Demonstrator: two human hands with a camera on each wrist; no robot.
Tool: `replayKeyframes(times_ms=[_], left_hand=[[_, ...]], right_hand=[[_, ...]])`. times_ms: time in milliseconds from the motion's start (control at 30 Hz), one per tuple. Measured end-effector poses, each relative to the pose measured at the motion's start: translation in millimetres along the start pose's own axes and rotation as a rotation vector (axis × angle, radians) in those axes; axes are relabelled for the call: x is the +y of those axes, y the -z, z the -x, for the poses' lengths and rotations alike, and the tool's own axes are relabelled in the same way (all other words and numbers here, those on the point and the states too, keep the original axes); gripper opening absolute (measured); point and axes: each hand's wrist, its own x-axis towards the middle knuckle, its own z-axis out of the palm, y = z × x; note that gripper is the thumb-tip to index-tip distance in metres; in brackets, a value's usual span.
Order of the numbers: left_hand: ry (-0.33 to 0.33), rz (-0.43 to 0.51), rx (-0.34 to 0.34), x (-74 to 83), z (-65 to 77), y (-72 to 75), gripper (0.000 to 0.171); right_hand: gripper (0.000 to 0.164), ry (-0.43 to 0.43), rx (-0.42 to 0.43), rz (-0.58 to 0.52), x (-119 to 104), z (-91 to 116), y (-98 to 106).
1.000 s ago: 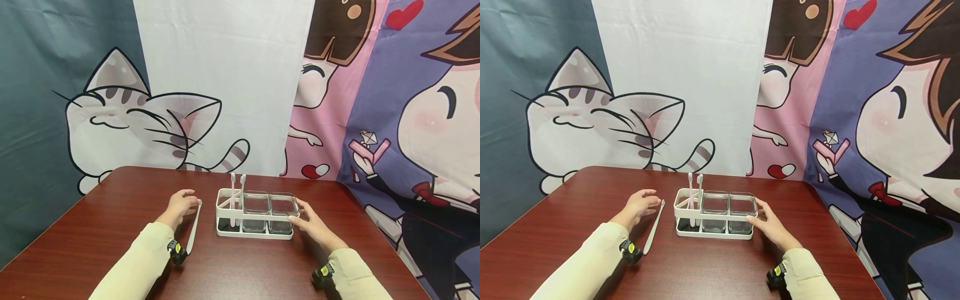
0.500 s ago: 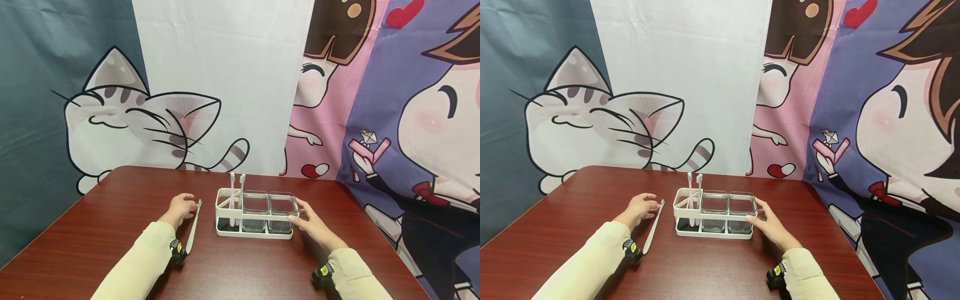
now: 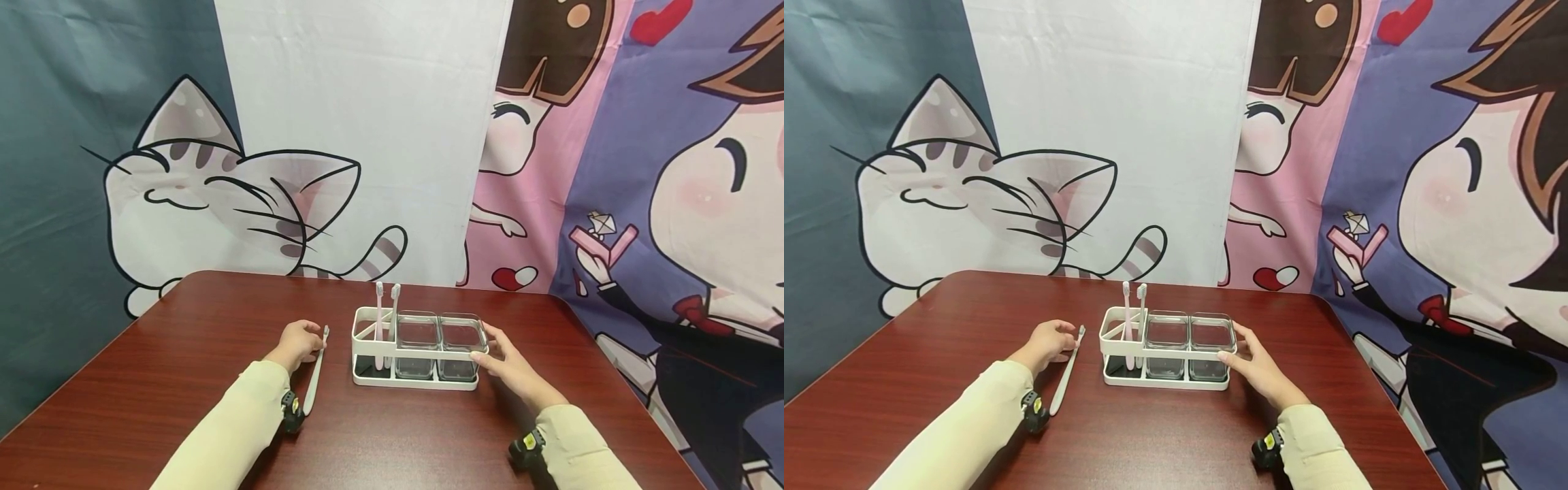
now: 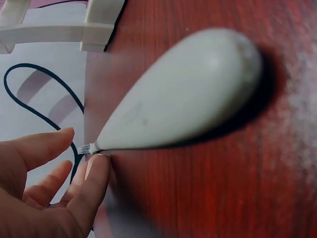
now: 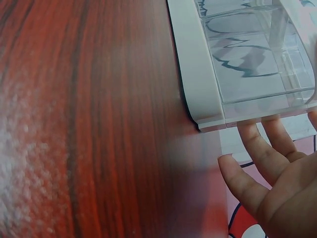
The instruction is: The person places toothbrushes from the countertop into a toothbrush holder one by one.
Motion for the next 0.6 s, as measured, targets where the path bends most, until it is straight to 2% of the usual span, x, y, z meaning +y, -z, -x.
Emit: replayKeyframes(times_ms=[200, 600], left_hand=[[-0.013, -0.027, 0.002, -0.3, -1.8, -1.5, 0.035], [-0.053, -0.117, 0.039, -3.2, -8.5, -5.5, 0.042]], right_hand=[[0.071, 0.009, 0.000, 0.003, 1.4, -1.0, 0.0], [0.070, 0.009, -0.004, -0.002, 0.6, -0.7, 0.8]])
